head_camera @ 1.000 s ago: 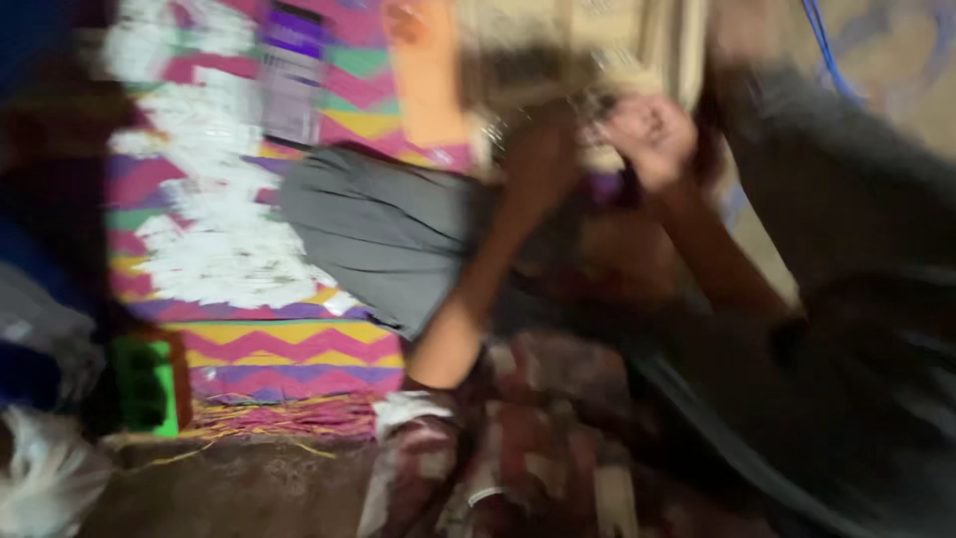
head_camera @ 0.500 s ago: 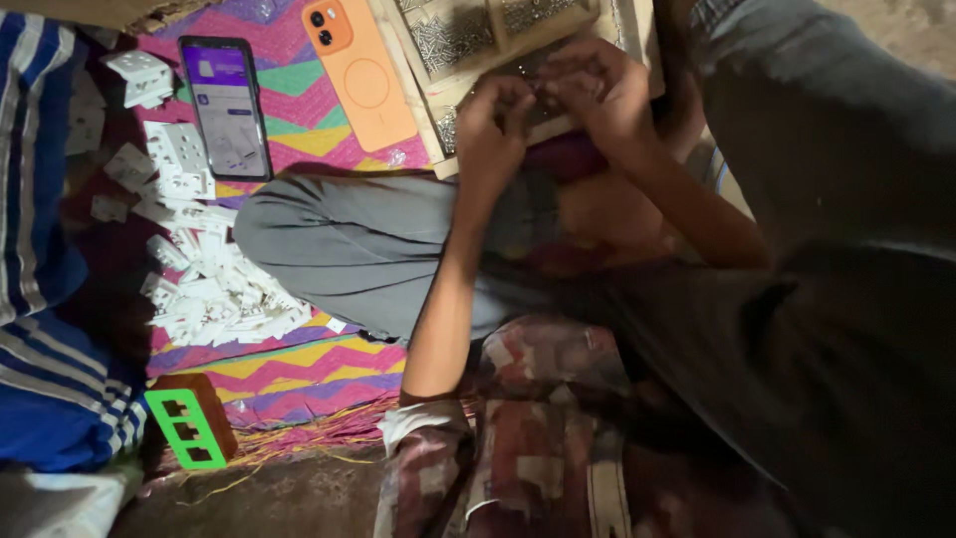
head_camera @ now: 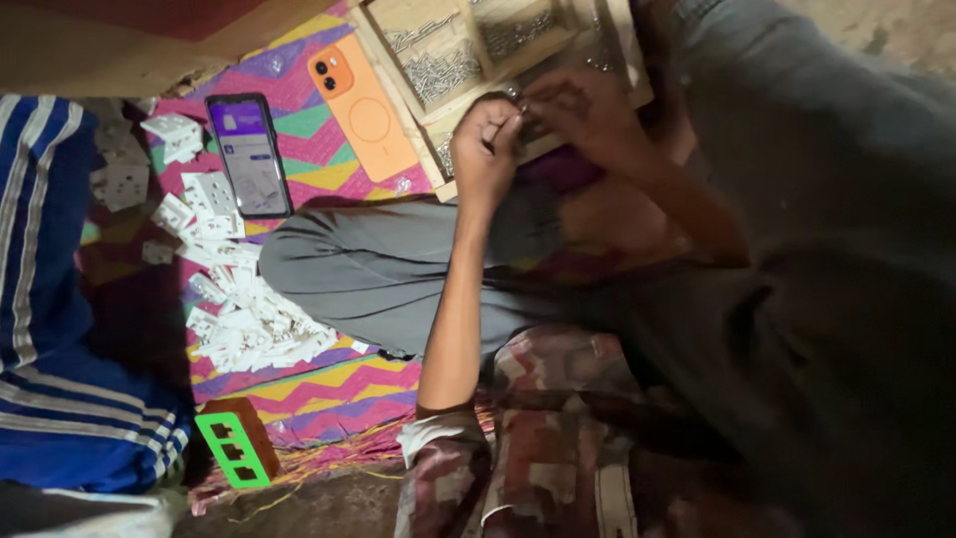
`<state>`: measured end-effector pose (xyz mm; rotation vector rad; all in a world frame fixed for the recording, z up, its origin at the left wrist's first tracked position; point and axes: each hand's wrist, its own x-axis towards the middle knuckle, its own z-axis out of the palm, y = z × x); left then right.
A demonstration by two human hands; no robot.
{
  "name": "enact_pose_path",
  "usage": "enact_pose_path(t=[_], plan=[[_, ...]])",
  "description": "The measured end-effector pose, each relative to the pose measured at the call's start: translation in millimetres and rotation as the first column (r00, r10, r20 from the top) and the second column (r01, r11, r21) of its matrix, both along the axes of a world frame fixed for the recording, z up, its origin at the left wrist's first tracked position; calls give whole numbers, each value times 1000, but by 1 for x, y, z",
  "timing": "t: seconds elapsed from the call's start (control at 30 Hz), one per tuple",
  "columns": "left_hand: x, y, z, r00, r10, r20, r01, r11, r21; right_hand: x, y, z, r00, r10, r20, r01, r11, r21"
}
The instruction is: The person sits cross-legged on a floor mat and repeatedly picks small metal pins from a wooden compartment box, fitting them into white metal hinge plates by hand. A phone plays a video beside them while they continue handling the parts one at a time.
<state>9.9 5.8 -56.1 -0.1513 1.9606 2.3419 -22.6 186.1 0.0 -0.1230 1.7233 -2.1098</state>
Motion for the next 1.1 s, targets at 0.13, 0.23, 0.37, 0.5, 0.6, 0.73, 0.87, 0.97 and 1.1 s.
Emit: enact_pose_path(t=[0.13,0.23,0.37,0.5,0.6,0.73,0.87,0.97,1.1], plan=[[0,0,3,995,-10,103,11,1000,-7,-2,0,1,999,14,-29,-14,1000,12],[1,1,6,999,-19,26,21,998,-51,-3,1,4,990,42,-137,-36,998,45],[0,2,9,998,-19,58,16,998,65,-3,1,8,999,31,-10,-30,999,18],[-1,3,12,992,-14,124,5,998,70,-2,0,12,998,45,-33,-45,999,5],[-2,3,15,996,-19,84,12,996,85,-3,-1,14,999,36,6,-36,999,-18],[-2,2,15,998,-17,58,14,999,50,-4,0,13,996,48,-72,-48,999,3],[1,0,9,994,-31,108,24,997,70,-3,-1,13,994,44,-101,-33,994,106],[0,-1,5,996,-11,89,6,998,60,-4,-1,11,998,50,-23,-49,998,39],[0,0,6,998,-19,63,16,999,52,-4,0,12,998,53,-22,-51,995,88]])
